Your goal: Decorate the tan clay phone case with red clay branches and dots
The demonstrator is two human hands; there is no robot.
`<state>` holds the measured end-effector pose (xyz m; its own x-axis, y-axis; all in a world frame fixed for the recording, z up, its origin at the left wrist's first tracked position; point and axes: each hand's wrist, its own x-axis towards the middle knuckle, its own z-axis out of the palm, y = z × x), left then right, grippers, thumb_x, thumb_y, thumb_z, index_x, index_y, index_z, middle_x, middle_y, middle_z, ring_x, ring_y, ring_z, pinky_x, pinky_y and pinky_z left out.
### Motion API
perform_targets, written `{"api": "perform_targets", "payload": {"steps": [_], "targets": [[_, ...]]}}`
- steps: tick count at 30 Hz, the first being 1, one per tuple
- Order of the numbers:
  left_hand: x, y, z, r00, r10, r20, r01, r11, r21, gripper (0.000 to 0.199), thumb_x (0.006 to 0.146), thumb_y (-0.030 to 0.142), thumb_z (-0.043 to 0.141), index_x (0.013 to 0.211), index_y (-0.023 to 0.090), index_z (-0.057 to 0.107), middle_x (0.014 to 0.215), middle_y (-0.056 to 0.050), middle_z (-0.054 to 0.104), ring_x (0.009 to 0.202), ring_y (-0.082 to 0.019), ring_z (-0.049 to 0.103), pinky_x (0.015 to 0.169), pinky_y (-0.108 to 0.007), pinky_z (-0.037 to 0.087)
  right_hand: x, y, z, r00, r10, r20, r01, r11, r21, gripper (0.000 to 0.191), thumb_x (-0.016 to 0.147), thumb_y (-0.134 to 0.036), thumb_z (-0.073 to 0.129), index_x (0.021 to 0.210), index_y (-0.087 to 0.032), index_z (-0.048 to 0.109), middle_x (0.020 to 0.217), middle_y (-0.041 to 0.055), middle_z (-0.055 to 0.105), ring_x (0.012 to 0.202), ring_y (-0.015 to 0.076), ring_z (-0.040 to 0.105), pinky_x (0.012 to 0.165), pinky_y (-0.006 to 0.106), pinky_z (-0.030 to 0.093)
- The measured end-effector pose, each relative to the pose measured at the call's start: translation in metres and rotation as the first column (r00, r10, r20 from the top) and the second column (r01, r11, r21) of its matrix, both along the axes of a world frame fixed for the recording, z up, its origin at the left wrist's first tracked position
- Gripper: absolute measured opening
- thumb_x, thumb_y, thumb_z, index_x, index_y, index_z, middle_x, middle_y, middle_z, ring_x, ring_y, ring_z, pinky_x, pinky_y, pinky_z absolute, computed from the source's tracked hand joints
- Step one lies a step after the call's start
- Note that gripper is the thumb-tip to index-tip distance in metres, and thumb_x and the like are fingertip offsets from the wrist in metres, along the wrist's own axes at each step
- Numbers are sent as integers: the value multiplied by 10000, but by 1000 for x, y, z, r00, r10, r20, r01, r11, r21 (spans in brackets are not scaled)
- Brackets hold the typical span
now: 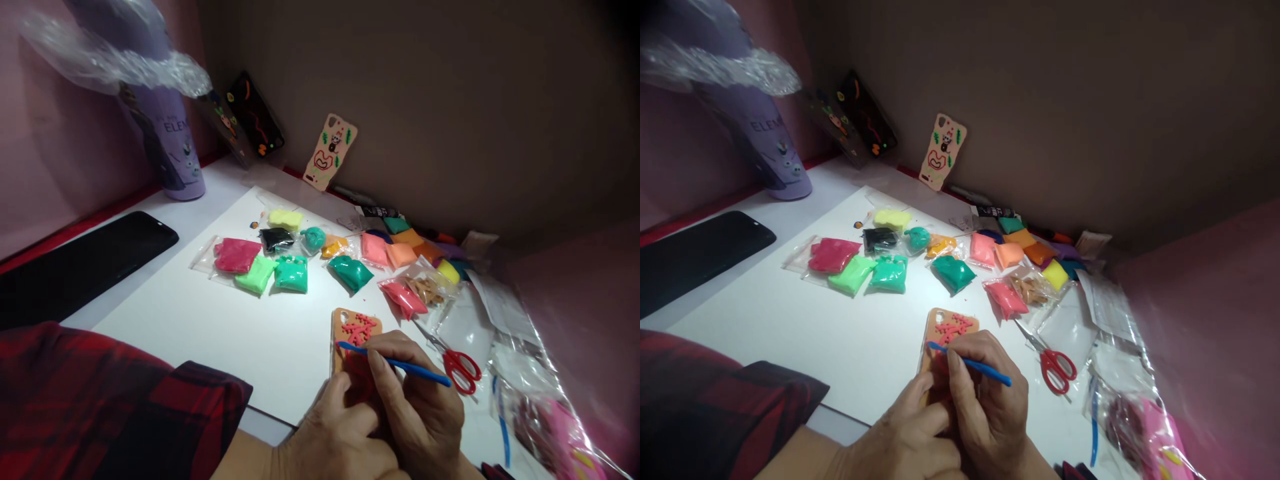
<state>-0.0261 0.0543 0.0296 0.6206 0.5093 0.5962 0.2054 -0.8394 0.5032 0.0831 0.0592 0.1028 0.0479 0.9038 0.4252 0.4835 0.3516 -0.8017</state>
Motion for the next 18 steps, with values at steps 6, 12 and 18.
{"api": "perform_targets", "payload": {"steps": [6, 12, 18], "targets": [[-8, -1, 9, 993, 45, 112, -43, 999, -22, 194, 904, 301, 534, 761, 221, 636, 713, 27, 597, 812, -166, 507, 815, -325, 404, 0, 0, 0, 1000, 14, 1, -14, 1000, -9, 155, 849, -65, 538, 906, -195, 599, 776, 15, 593, 696, 136, 588, 599, 275, 503], [-11, -1, 13, 999, 21, 31, -20, 999, -47, 205, 891, 359, 542, 769, 248, 663, 791, -9, 611, 921, -211, 491, 818, -363, 402, -1, 0, 1, 1000, 17, -15, -17, 1000, 5, 165, 849, -62, 536, 921, -199, 594, 776, 10, 588, 693, 133, 586, 594, 271, 502], [-12, 2, 15, 997, 8, 77, -7, 1000, -22, 267, 908, 336, 527, 689, 236, 643, 721, 11, 584, 828, -186, 478, 816, -349, 392, -1, 0, 0, 1000, 22, 6, -22, 1000, 1, 172, 849, -54, 533, 918, -198, 594, 781, 10, 588, 704, 133, 585, 602, 275, 501]]}}
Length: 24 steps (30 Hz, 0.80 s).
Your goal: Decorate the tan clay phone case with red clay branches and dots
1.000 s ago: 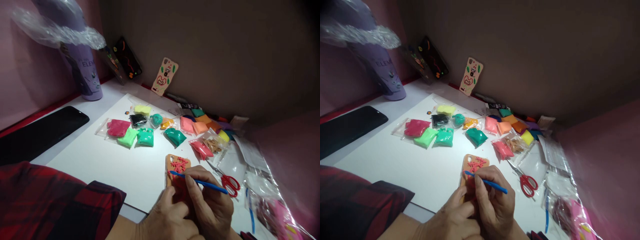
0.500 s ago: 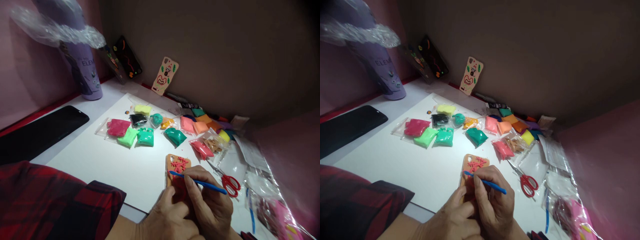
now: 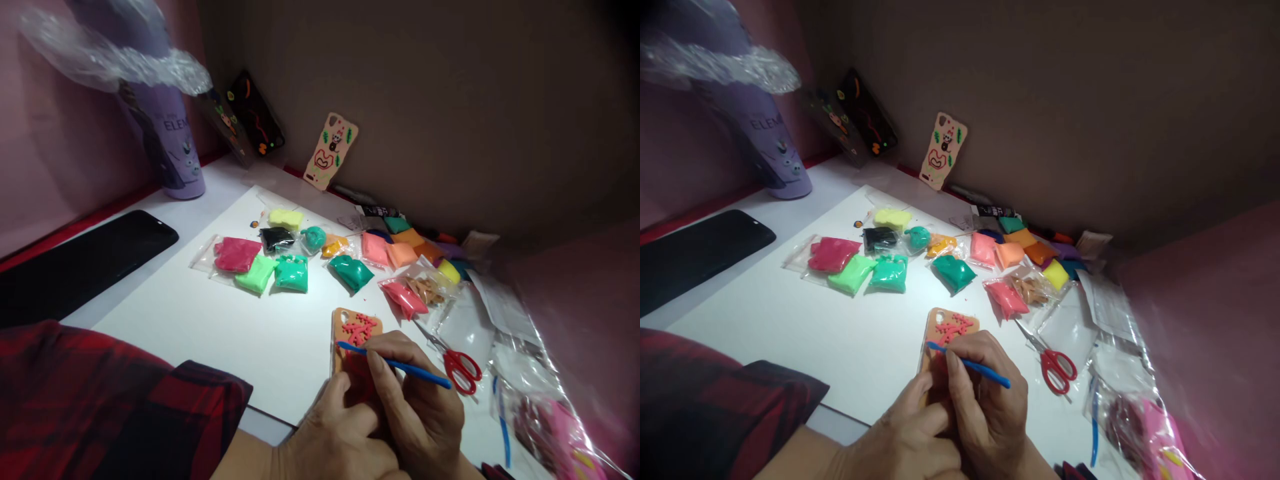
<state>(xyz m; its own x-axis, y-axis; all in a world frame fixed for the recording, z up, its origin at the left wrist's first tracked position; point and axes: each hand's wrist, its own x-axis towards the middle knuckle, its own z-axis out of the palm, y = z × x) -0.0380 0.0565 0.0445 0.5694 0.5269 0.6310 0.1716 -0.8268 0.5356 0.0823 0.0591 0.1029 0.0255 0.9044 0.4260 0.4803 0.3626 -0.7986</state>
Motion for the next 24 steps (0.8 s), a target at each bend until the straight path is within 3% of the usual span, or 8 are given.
{"api": "perform_targets", "payload": {"steps": [4, 11, 16, 21, 24], "targets": [[-5, 3, 6, 1000, 4, 26, -4, 1000, -6, 258, 907, 317, 547, 685, 216, 630, 752, 8, 596, 891, -185, 483, 801, -309, 405, 1, 1, -1, 1000, -6, 9, 6, 1000, -11, 154, 846, -63, 548, 914, -193, 593, 778, 14, 589, 708, 136, 582, 602, 279, 502], [10, -2, -9, 990, -64, -127, 67, 998, 20, 244, 910, 371, 503, 787, 234, 662, 740, -5, 590, 833, -182, 508, 805, -365, 411, -1, 1, 0, 999, -12, -31, 12, 1000, 17, 175, 848, -46, 533, 905, -200, 596, 767, 10, 583, 690, 131, 578, 590, 273, 497], [9, -1, -10, 988, -55, -145, 58, 998, 22, 164, 884, 333, 555, 808, 238, 664, 721, 0, 589, 842, -190, 512, 805, -360, 423, 0, 3, -2, 1000, -3, -8, 3, 1000, -2, 169, 846, -50, 543, 923, -190, 597, 776, 19, 583, 700, 136, 577, 597, 283, 500], [10, -5, -15, 986, -57, -155, 57, 998, -4, 272, 917, 387, 484, 799, 235, 676, 756, -18, 601, 825, -185, 537, 795, -375, 452, -1, 0, -1, 999, -10, -44, 11, 1000, 7, 184, 850, -48, 535, 932, -200, 598, 786, 18, 592, 713, 139, 588, 604, 281, 508], [13, -6, -19, 993, -58, -102, 56, 998, -17, 230, 908, 365, 501, 829, 244, 679, 773, -14, 609, 844, -183, 545, 803, -372, 462, -2, 0, 1, 999, 12, -50, -12, 1000, 13, 200, 847, -40, 532, 936, -205, 603, 785, 17, 599, 707, 140, 597, 601, 280, 516]]}}
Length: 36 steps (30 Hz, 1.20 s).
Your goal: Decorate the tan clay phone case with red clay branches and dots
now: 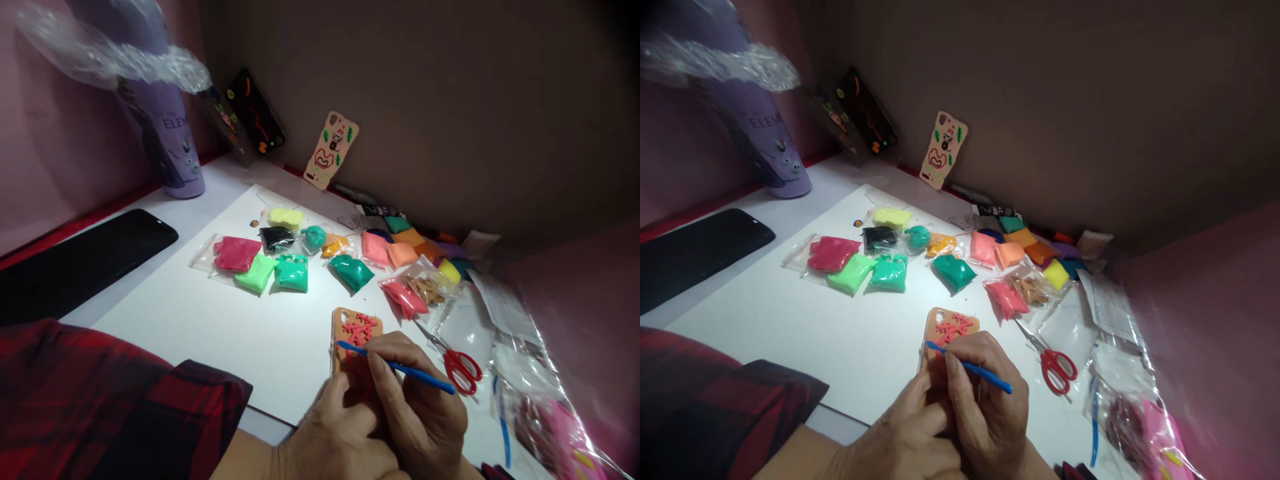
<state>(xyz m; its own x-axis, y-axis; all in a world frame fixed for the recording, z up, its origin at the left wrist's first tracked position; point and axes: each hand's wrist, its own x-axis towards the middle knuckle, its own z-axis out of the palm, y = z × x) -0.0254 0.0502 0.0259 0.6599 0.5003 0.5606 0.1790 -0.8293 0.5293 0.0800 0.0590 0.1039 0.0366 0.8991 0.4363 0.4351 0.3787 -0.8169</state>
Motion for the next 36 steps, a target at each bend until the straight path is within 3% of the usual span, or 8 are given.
{"api": "perform_targets", "payload": {"steps": [4, 10, 17, 25, 31, 34, 36], "targets": [[0, 0, -2, 999, 24, 45, -23, 1000, -7, 168, 883, 346, 544, 865, 247, 678, 791, -12, 612, 864, -181, 539, 821, -355, 462, 0, 2, 0, 998, 41, 46, -40, 999, -20, 213, 840, -31, 536, 949, -201, 603, 783, 24, 620, 695, 144, 604, 577, 277, 510], [-2, 1, 2, 1000, -20, -10, 20, 1000, 14, 181, 880, 361, 541, 833, 241, 668, 775, -9, 608, 864, -189, 541, 840, -379, 452, 2, 2, -3, 993, 24, 118, -28, 999, 27, 230, 817, -12, 553, 955, -189, 601, 780, 28, 621, 696, 147, 592, 602, 302, 500], [-1, 3, 3, 1000, -9, -13, 9, 1000, 29, 181, 895, 323, 512, 880, 239, 673, 837, -30, 632, 880, -198, 560, 826, -387, 469, -1, 0, 2, 998, 22, 60, -24, 999, 37, 241, 820, -2, 536, 944, -196, 609, 768, 24, 620, 710, 152, 599, 589, 295, 506], [1, -3, -4, 997, 80, -19, -80, 997, -23, 168, 865, 349, 557, 944, 245, 663, 813, -30, 619, 857, -194, 538, 793, -367, 478, 3, 0, -2, 994, 21, 107, -23, 1000, 15, 233, 815, -14, 555, 957, -195, 598, 793, 27, 620, 699, 146, 590, 609, 302, 496], [-10, 7, 19, 999, 27, 29, -29, 998, 56, 205, 908, 297, 516, 778, 241, 664, 749, -3, 613, 809, -186, 520, 766, -347, 442, 0, 0, 0, 999, -34, 10, 34, 999, 15, 198, 838, -50, 543, 931, -211, 611, 783, 17, 613, 718, 149, 602, 604, 286, 506], [-17, 11, 32, 991, 79, 107, -85, 995, 54, 225, 918, 284, 517, 743, 219, 642, 772, 2, 620, 841, -198, 507, 725, -317, 422, 0, -1, 0, 996, -90, -28, 91, 996, 24, 186, 850, -63, 538, 922, -214, 617, 797, 15, 622, 733, 143, 610, 603, 267, 501], [-17, 12, 32, 972, 109, 207, -123, 991, 59, 262, 927, 290, 501, 707, 214, 623, 741, 7, 608, 832, -199, 502, 702, -307, 409, 0, -1, -1, 997, -77, -12, 77, 997, 10, 179, 851, -65, 539, 924, -210, 613, 797, 15, 617, 732, 142, 607, 604, 268, 500]]}}
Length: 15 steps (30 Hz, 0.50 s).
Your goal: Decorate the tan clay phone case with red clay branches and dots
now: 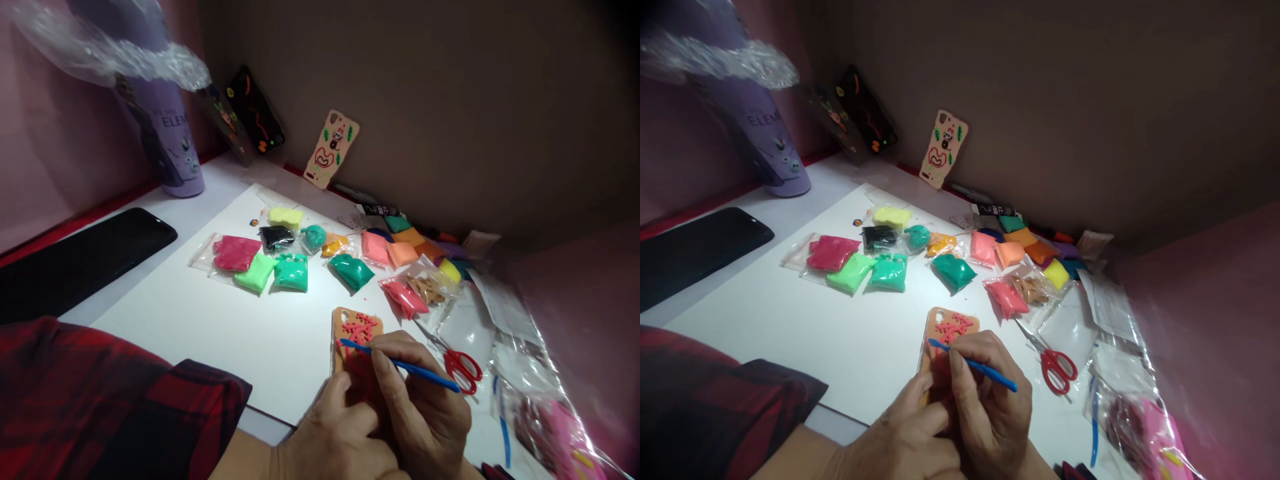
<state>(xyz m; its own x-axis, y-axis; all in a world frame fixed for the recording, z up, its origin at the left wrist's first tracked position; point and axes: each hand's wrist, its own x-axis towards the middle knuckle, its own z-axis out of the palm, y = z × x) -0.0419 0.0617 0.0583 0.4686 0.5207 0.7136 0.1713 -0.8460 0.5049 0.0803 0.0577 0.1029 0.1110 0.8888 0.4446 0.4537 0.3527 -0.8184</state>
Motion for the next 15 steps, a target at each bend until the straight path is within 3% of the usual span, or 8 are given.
{"api": "perform_targets", "payload": {"steps": [2, 6, 8, 10, 13, 15], "targets": [[4, -2, -6, 1000, 12, 23, -11, 1000, -12, 270, 932, 303, 488, 713, 218, 623, 729, 8, 601, 821, -196, 503, 706, -313, 407, 1, 0, -1, 999, 34, 23, -33, 999, -21, 170, 848, -63, 541, 920, -203, 605, 788, 16, 605, 720, 142, 597, 604, 279, 503], [15, -9, -26, 982, -86, -170, 76, 995, -67, 235, 919, 341, 500, 780, 225, 649, 740, -2, 589, 815, -179, 507, 749, -337, 405, 2, 3, -1, 995, 78, 65, -77, 997, -17, 178, 839, -44, 544, 917, -195, 597, 768, 15, 593, 708, 142, 580, 604, 292, 503], [17, -10, -31, 986, -84, -144, 79, 996, -43, 241, 910, 363, 508, 766, 231, 650, 721, -3, 580, 798, -181, 498, 732, -341, 395, 2, 4, -1, 993, 83, 81, -82, 996, -21, 183, 836, -39, 547, 924, -192, 596, 764, 15, 591, 703, 141, 575, 603, 295, 500], [15, -8, -28, 998, -33, -57, 33, 999, -10, 233, 906, 352, 514, 754, 238, 648, 703, 1, 578, 802, -195, 491, 714, -340, 385, 2, 4, 0, 993, 82, 86, -80, 996, -25, 180, 831, -39, 553, 922, -188, 598, 762, 16, 591, 703, 143, 576, 604, 297, 499], [6, -2, -10, 1000, 13, 16, -13, 1000, -5, 251, 922, 304, 501, 727, 237, 644, 737, 0, 597, 865, -205, 491, 791, -345, 384, 0, 1, 1, 997, 73, 31, -72, 997, -6, 203, 838, -34, 542, 935, -199, 609, 787, 20, 609, 730, 147, 593, 613, 290, 501], [-1, 1, 3, 998, -46, -46, 45, 999, -4, 274, 927, 263, 501, 686, 225, 626, 773, 4, 612, 841, -194, 487, 836, -337, 378, -1, 0, 1, 999, 36, -24, -35, 999, 26, 217, 845, -33, 532, 932, -210, 623, 802, 22, 621, 757, 151, 604, 629, 287, 496]]}}
